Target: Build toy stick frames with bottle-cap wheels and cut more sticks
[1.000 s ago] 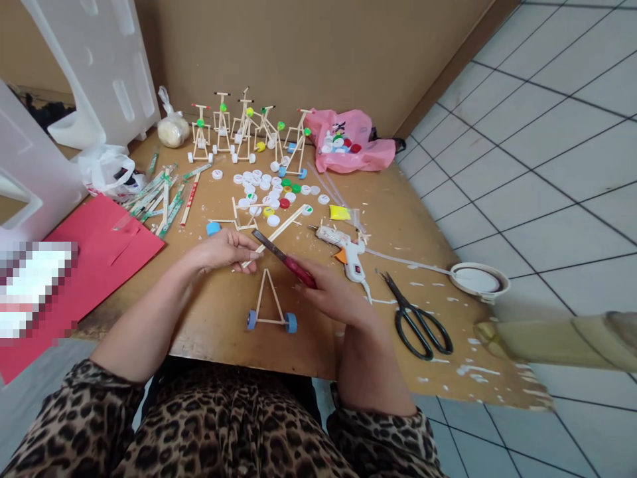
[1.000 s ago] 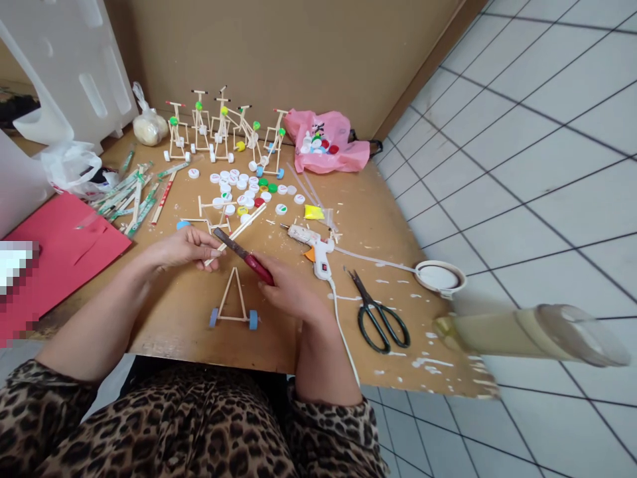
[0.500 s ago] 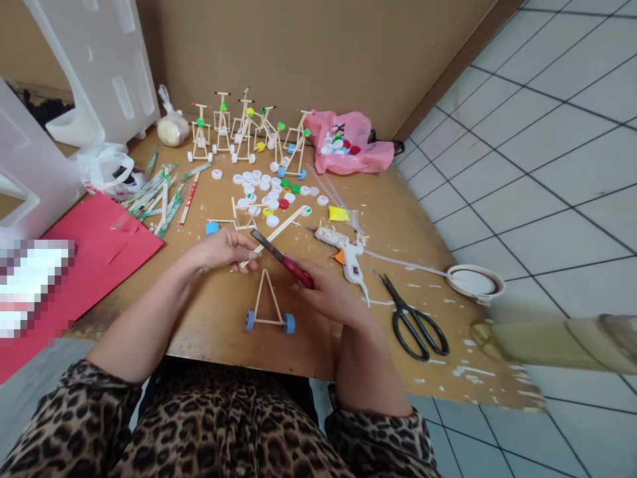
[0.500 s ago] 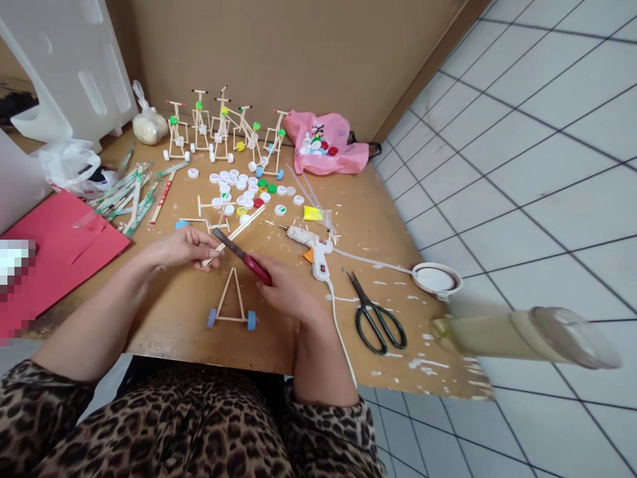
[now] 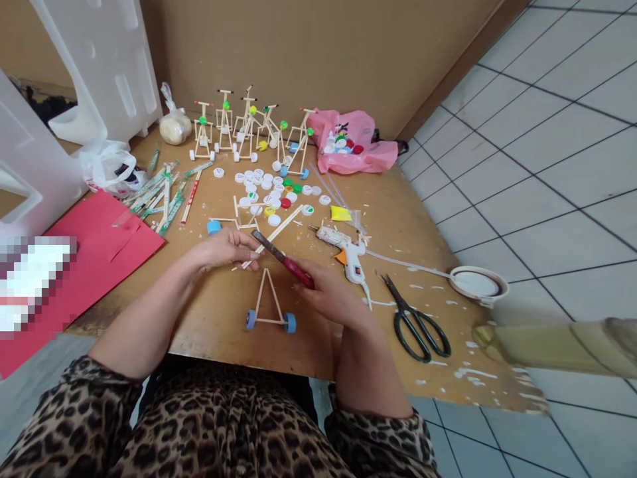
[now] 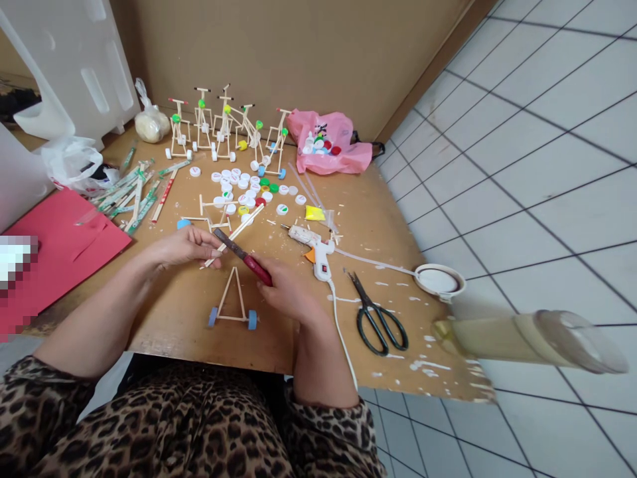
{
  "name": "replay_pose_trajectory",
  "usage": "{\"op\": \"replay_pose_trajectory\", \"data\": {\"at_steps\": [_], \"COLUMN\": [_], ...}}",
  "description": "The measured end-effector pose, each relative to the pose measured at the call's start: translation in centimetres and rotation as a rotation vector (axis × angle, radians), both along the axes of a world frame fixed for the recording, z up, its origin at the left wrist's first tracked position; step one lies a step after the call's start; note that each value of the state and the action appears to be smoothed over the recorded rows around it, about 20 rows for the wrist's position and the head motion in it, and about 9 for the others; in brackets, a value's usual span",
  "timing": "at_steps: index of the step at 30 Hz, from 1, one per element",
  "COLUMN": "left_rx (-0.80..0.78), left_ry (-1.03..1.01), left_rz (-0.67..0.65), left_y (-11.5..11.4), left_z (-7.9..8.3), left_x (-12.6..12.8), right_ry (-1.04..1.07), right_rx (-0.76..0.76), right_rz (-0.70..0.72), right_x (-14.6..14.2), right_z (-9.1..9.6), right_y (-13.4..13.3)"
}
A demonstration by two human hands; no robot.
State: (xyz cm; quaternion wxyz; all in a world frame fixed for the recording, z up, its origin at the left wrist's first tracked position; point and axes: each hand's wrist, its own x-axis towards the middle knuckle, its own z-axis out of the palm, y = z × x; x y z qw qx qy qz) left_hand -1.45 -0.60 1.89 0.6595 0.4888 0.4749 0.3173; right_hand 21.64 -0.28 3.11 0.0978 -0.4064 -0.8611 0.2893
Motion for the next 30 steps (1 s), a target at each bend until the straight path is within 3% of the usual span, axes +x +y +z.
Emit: {"op": "replay_pose_trajectory", "data": {"at_steps": [21,30], "left_rx": [-0.058,-0.103], "left_ry": [0.017,0.042], "left_rz": [0.036,0.069], "left_y": [-0.1,-0.3], "left_z": [0.2,1.1], "left_x": [0.1,0.4], "right_ry": [-0.008,-0.045], "right_rx": [-0.014,-0.04], "right_rz": [0.008,0.0], "right_x": [0.1,-0.3], "right_z": [-0.1,0.0], "right_y": [0.0,-0.1]}}
